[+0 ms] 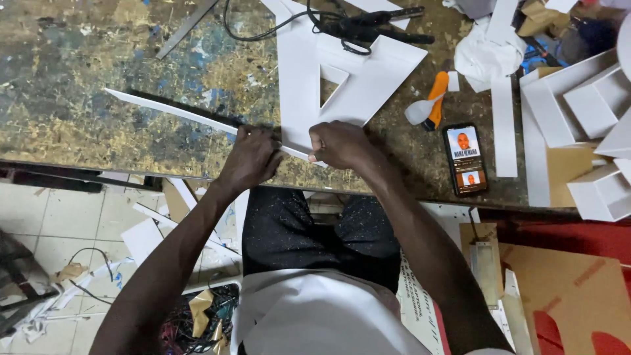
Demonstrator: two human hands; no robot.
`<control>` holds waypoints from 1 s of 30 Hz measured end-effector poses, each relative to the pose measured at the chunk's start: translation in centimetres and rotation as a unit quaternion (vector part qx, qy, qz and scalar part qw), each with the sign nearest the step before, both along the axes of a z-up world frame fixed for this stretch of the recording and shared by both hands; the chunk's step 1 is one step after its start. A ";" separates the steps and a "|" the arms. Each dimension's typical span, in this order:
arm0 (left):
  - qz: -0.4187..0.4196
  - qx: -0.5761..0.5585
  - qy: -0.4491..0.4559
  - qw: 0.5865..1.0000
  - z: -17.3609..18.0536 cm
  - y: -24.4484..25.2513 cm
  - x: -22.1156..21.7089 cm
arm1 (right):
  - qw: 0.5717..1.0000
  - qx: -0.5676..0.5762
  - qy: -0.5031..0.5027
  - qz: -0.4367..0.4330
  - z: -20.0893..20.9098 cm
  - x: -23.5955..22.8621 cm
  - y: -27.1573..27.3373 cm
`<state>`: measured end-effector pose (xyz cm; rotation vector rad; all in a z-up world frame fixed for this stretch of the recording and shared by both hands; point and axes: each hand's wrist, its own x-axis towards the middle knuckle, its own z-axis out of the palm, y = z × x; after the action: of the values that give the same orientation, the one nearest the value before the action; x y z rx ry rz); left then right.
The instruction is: The person assembles a large white letter 'A' on a workbench. They use a hot glue gun to attach a long white strip to the letter's frame, then apply liquid glue from a bottle to secure the joints. A utility knife is used to trim excess material from the strip.
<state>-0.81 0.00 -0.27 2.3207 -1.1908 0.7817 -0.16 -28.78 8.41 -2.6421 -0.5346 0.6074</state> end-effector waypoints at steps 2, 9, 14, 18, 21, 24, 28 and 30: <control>-0.008 -0.004 0.000 1.000 0.4 0.2 0.6 | 1.000 -0.003 0.019 -0.009 1.2 0.5 0.3; -0.006 -0.003 -0.013 1.000 1.0 -0.1 0.0 | 0.999 0.013 0.032 -0.015 0.7 0.7 0.4; -0.030 0.006 -0.018 0.999 1.5 -0.2 0.3 | 0.999 0.015 0.033 -0.009 1.7 0.3 1.0; -0.032 0.017 -0.014 0.999 0.1 -0.2 0.5 | 0.999 0.013 0.028 -0.016 2.0 -0.2 1.1; -0.031 0.011 -0.015 0.999 0.6 -0.2 0.0 | 0.999 0.023 0.026 -0.021 2.0 -0.1 1.1; -0.036 -0.003 -0.001 0.999 1.0 -0.7 -0.4 | 0.999 0.029 0.021 -0.035 1.0 -0.1 0.9; -0.048 -0.002 0.001 0.999 0.6 -2.8 -1.1 | 0.996 0.082 -0.035 -0.012 -1.9 -0.2 -0.5; -0.059 -0.007 0.013 0.998 -0.4 -3.0 -1.1 | 0.992 0.111 -0.054 -0.012 -3.2 -0.4 -0.7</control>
<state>-1.90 -3.03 -0.71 2.2203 -1.2941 0.7144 -0.53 -29.45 5.21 -2.4747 -0.5654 0.3761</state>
